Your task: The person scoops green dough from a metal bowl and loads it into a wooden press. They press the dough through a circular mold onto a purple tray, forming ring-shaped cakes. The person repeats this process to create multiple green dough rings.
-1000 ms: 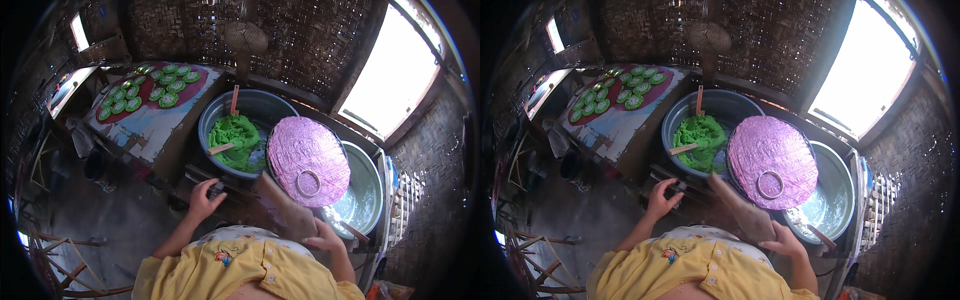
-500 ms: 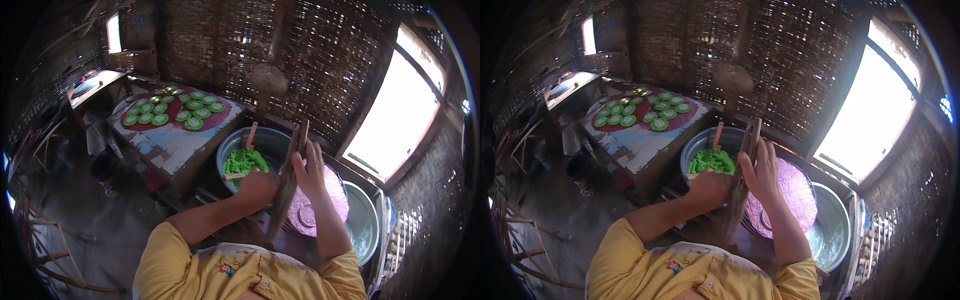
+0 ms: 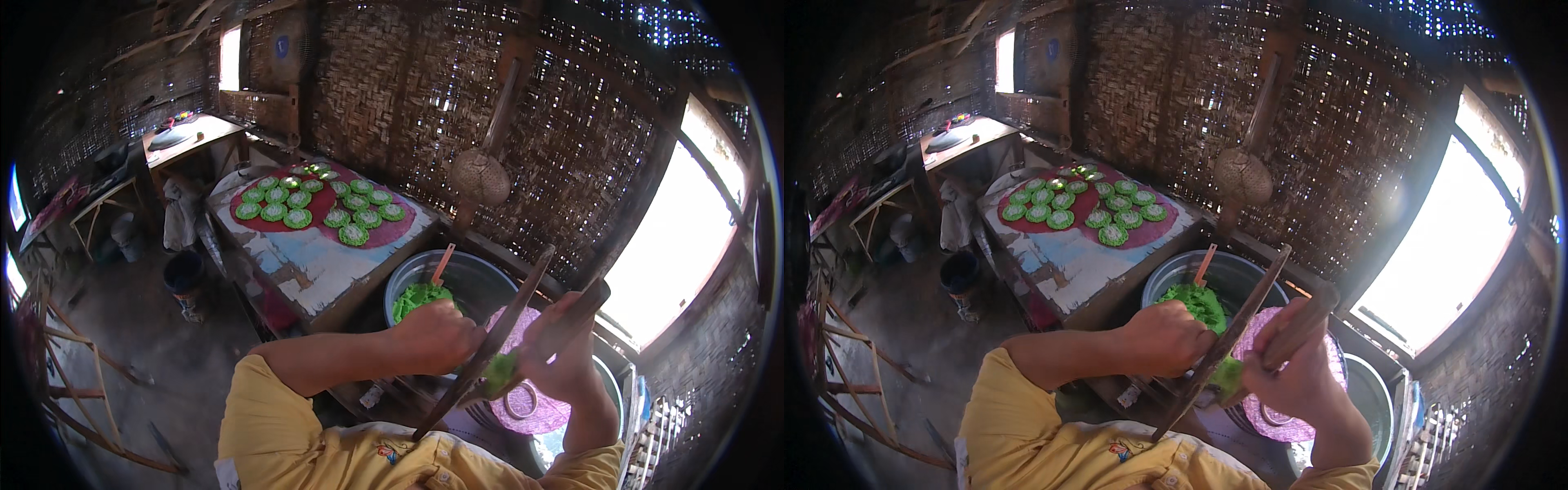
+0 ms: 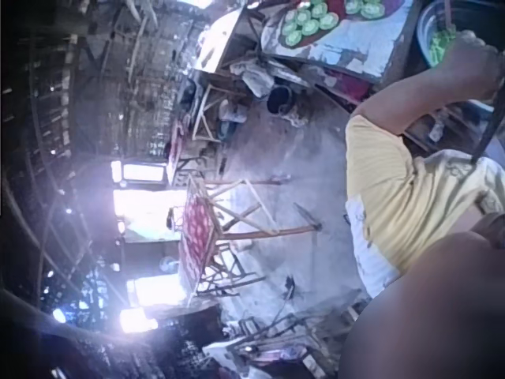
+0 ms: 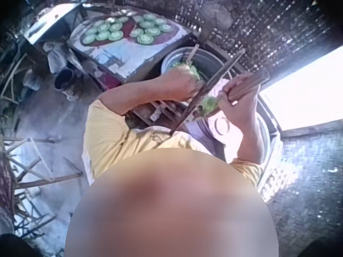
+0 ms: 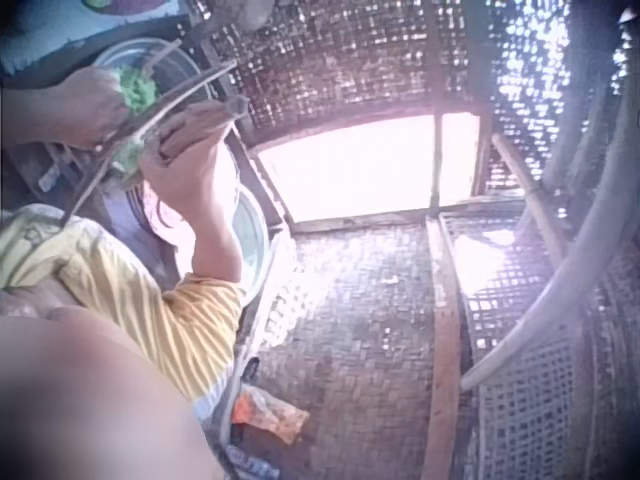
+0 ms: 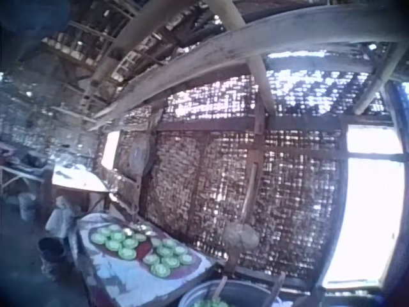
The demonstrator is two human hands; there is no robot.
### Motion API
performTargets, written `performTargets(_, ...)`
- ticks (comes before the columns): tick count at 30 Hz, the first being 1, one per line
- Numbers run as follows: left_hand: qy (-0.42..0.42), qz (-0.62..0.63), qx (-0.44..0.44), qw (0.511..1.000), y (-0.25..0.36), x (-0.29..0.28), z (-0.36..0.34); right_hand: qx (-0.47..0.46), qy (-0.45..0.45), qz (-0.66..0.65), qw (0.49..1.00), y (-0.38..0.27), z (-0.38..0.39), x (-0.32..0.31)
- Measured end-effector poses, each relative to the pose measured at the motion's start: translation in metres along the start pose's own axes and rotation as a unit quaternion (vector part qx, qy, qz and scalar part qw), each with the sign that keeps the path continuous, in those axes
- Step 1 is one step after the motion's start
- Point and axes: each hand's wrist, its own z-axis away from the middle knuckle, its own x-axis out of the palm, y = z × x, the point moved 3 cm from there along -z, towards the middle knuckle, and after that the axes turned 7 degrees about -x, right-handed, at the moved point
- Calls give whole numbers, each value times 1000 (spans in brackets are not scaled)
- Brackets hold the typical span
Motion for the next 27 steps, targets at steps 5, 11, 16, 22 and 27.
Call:
performTargets(5, -109, -9, -228, 967, -103, 3, 25, 189, 288, 107, 933, 9, -3, -49)
performTargets(11, 26, 708, -117, 696, -170, 52, 26, -37, 557, 200, 805, 36, -26, -9)
performTargets(16, 243, 804, -32, 542, -217, 30, 39, -41, 415, -429, 801, 104, -55, 127)
performTargets(22, 270, 811, -125, 503, -278, 38, 91, 458, -44, 17, 888, 245, -25, 215)
performTargets(27, 275, 826, -161, 466, -294, 68, 111, 483, -255, 247, 801, 303, 45, 228)
